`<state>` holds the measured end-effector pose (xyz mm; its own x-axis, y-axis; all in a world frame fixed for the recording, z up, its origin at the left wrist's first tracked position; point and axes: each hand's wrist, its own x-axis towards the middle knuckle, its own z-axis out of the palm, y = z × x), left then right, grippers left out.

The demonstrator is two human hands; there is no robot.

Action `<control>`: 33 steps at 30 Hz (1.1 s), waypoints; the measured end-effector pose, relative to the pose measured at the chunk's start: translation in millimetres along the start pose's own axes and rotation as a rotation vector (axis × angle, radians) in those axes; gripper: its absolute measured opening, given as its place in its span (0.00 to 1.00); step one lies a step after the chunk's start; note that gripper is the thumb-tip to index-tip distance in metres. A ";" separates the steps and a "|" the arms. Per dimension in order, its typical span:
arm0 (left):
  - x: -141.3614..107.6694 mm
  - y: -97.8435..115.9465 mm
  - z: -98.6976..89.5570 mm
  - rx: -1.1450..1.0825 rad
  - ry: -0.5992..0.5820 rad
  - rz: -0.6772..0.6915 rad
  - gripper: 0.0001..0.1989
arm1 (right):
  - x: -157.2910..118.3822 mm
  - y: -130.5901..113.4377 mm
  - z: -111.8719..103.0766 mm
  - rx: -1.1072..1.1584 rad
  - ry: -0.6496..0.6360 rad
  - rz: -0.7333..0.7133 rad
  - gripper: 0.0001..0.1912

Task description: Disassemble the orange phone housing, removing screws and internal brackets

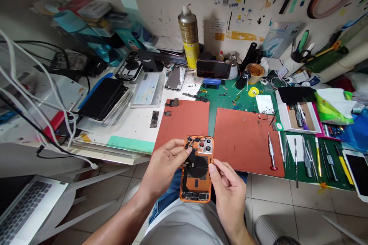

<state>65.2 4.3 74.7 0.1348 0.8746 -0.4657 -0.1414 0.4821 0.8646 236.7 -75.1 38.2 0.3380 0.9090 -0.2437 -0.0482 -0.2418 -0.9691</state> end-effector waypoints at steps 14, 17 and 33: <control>1.1 -3.7 -2.8 -0.001 -0.008 0.007 0.24 | 0.0 2.3 1.7 0.054 -0.016 0.041 0.14; 2.0 -4.6 -3.4 0.006 -0.005 0.001 0.24 | 1.2 2.8 3.3 0.066 -0.009 0.053 0.14; 5.8 -5.9 -5.1 0.024 0.007 -0.014 0.24 | 3.9 10.2 6.8 0.151 0.020 0.121 0.14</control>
<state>61.9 6.8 65.9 0.1301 0.8682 -0.4789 -0.1155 0.4930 0.8623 231.1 -71.7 27.1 0.3400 0.8689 -0.3598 -0.2300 -0.2942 -0.9277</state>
